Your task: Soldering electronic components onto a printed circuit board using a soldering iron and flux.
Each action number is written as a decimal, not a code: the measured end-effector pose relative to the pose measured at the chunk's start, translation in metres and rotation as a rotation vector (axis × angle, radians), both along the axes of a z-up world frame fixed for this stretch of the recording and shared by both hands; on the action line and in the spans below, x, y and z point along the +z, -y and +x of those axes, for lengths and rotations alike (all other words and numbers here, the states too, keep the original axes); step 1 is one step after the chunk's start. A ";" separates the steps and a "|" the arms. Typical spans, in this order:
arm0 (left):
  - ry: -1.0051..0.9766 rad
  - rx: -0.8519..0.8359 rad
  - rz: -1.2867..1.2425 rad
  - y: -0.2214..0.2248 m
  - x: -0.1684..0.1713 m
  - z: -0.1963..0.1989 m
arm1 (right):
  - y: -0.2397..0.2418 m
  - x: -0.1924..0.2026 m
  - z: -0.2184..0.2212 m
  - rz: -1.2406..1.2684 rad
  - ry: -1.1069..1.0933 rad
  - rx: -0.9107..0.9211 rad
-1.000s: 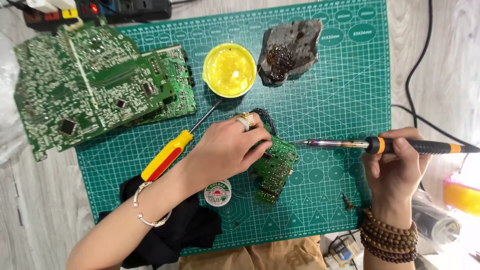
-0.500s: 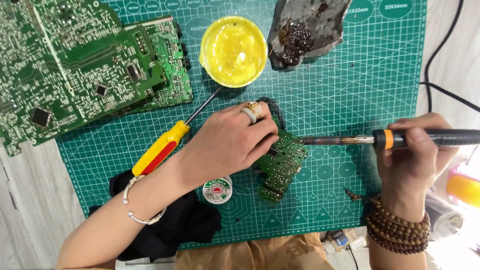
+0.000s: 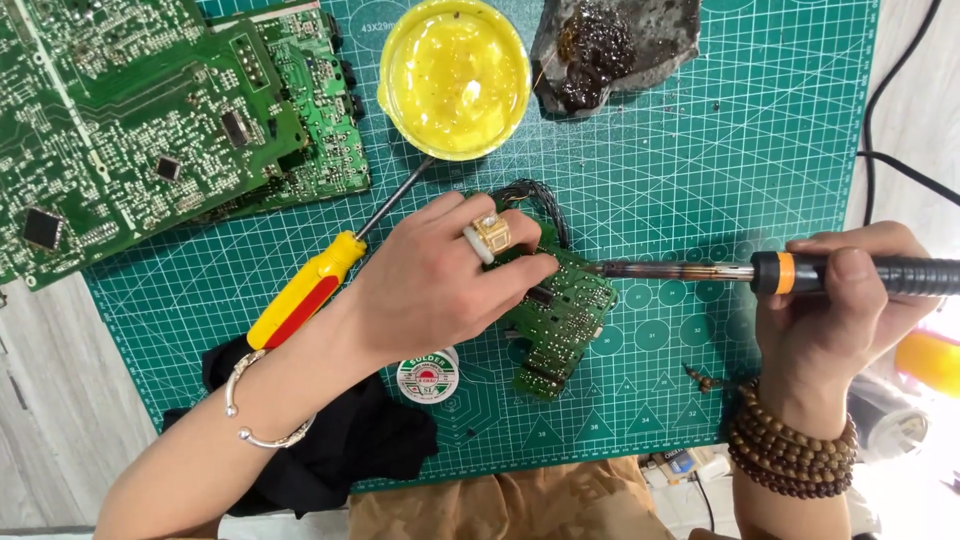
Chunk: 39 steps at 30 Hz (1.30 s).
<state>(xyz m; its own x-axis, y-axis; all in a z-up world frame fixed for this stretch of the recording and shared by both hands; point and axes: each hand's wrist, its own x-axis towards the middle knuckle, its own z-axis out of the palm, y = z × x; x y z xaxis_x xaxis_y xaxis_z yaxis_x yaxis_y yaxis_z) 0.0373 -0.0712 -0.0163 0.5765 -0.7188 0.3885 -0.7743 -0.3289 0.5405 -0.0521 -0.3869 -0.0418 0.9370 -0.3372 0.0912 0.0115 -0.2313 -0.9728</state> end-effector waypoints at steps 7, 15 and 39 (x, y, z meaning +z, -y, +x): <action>0.222 0.013 0.073 -0.004 -0.002 -0.002 | 0.001 -0.001 0.001 0.016 0.003 0.019; 0.177 -0.008 0.071 -0.009 -0.004 -0.004 | 0.001 0.001 0.000 0.028 -0.017 -0.019; -0.049 0.016 0.376 -0.031 -0.013 -0.036 | -0.001 0.005 0.010 0.178 0.040 0.001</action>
<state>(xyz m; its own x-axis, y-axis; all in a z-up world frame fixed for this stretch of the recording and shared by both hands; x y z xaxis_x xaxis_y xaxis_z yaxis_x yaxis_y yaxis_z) 0.0013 -0.0399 -0.0288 0.6005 -0.7965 0.0704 -0.7434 -0.5237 0.4162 -0.0420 -0.3856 -0.0367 0.9341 -0.3507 0.0672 0.0507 -0.0559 -0.9971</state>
